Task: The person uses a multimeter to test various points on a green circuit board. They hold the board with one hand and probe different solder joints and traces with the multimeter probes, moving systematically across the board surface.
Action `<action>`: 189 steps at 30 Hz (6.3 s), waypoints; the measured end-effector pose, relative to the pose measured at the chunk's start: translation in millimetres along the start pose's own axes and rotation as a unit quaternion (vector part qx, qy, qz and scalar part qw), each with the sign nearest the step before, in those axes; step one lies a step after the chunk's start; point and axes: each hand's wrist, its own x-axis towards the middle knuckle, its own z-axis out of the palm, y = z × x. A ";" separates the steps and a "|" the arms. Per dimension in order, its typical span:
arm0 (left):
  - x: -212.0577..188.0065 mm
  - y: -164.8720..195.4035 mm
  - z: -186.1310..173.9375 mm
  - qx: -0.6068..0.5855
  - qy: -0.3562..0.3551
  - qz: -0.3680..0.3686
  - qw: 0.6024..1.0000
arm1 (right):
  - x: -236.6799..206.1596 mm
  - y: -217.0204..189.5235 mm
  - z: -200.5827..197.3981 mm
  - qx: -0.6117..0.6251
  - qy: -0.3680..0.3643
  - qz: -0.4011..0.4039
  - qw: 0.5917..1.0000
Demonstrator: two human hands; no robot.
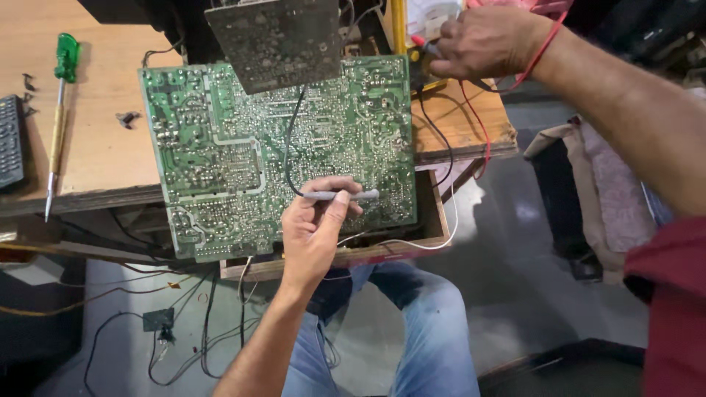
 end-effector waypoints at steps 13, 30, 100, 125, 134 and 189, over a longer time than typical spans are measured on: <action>-2.2 5.2 7.4 0.006 -0.002 0.023 1.000 | -8.7 -72.5 37.9 0.173 0.189 0.349 0.902; 0.0 6.7 14.8 0.056 0.023 0.068 0.996 | -0.1 -121.2 40.2 0.448 0.519 0.557 0.469; 13.2 -19.8 21.6 0.099 0.011 0.143 0.985 | 34.6 -119.5 25.6 0.260 0.415 0.537 0.687; 62.0 -14.3 34.9 0.236 0.010 0.201 0.951 | 98.0 -263.5 -104.9 0.472 0.536 0.614 0.337; 58.9 -16.4 35.9 0.270 0.026 0.228 0.935 | 94.7 -258.4 -108.5 0.400 0.521 0.609 0.444; 61.2 -17.8 38.8 0.305 0.024 0.244 0.920 | 99.5 -251.0 -96.3 0.393 0.510 0.614 0.457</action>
